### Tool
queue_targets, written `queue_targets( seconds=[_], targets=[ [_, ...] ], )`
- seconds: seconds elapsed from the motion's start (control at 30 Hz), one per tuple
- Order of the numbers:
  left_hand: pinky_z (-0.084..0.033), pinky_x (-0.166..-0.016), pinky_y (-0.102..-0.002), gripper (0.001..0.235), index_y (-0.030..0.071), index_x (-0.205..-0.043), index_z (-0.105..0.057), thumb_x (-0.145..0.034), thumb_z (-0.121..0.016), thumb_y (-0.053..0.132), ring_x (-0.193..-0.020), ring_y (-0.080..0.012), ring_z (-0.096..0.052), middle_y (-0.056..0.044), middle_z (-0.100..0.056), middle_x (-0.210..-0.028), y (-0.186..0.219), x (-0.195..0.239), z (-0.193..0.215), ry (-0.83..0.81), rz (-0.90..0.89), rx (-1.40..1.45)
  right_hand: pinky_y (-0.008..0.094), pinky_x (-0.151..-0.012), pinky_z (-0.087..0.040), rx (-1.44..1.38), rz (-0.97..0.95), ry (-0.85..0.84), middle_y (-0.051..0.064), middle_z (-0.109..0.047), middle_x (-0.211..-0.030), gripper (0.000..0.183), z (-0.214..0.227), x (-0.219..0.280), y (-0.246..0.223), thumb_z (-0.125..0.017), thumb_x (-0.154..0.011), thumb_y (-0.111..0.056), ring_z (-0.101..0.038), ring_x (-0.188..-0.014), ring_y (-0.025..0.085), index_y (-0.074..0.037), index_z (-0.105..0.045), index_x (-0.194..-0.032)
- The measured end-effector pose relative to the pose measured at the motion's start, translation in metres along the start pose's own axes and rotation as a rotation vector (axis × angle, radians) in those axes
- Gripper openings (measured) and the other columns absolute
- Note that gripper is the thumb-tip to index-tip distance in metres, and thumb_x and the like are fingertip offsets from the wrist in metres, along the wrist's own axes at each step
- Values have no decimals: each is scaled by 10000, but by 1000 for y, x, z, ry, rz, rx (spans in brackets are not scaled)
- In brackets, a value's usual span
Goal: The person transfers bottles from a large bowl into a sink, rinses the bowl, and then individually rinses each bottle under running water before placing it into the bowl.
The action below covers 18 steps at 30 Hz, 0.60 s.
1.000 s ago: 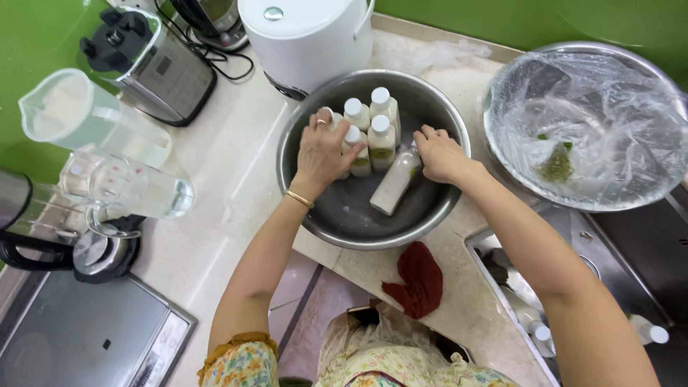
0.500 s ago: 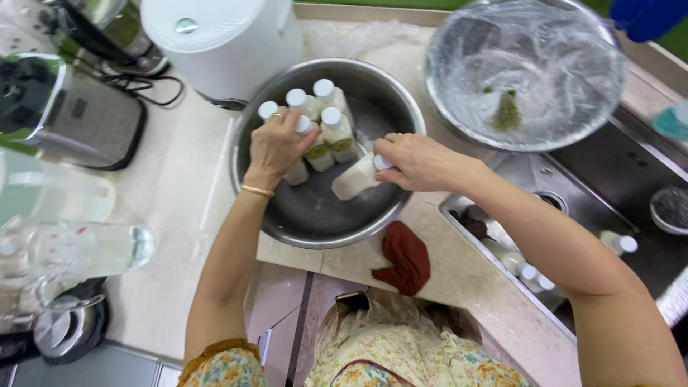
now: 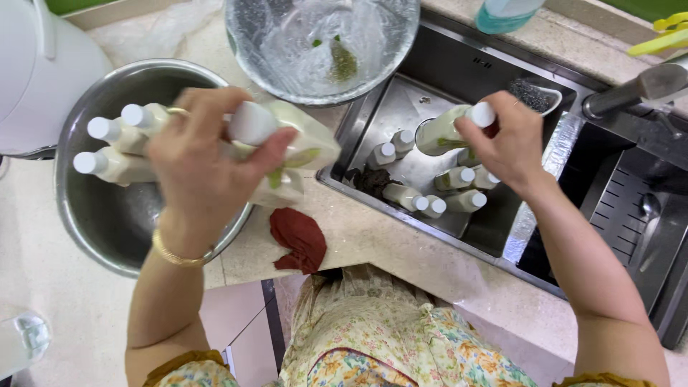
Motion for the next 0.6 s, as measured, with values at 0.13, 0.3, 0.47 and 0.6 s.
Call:
queue_targets(
  seconds=[0.13, 0.3, 0.47, 0.6],
  targets=[
    [-596, -612, -272, 454, 67, -1093, -671, -916, -862, 439, -762, -186, -725, -109, -721, -1004, 56, -14, -118, -78, -62, 145, 472, -772, -536, 122, -30, -50, 197, -667, -934, 336, -56, 35, 85, -800, -937, -256, -668, -847, 363, 18, -653, -1065],
    [-562, -699, -342, 429, 76, -1073, -643, -860, -829, 399, -886, -243, -683, -72, -669, -999, 90, 3, -267, -182, -80, 243, 527, -748, -543, 334, -273, -331, 269, -684, -1036, 452, -125, 70, 175, -801, -852, -336, -681, -883, 451, 42, -650, -1050],
    [-572, -718, -371, 417, 75, -1068, -637, -824, -819, 360, -952, -270, -672, -97, -661, -1004, 85, 54, -388, -355, -75, 266, 507, -857, -560, 402, -442, -575, 252, -706, -1105, 390, -150, 95, 209, -761, -878, -315, -707, -971, 425, 8, -679, -1079],
    [-584, -754, -404, 417, 73, -1055, -634, -774, -810, 326, -1008, -296, -671, -103, -679, -1014, 67, 101, -460, -567, -66, 256, 523, -835, -558, 335, -439, -548, 246, -703, -1112, 456, -133, 91, 203, -741, -864, -274, -705, -951, 435, 22, -645, -1197]
  ],
)
Point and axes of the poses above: each hand's wrist, its own x-axis away from the middle knuckle, its own z-axis out of the back of the hand, y = z × x, the point moved 4 cm from there along -x, towards the middle knuckle
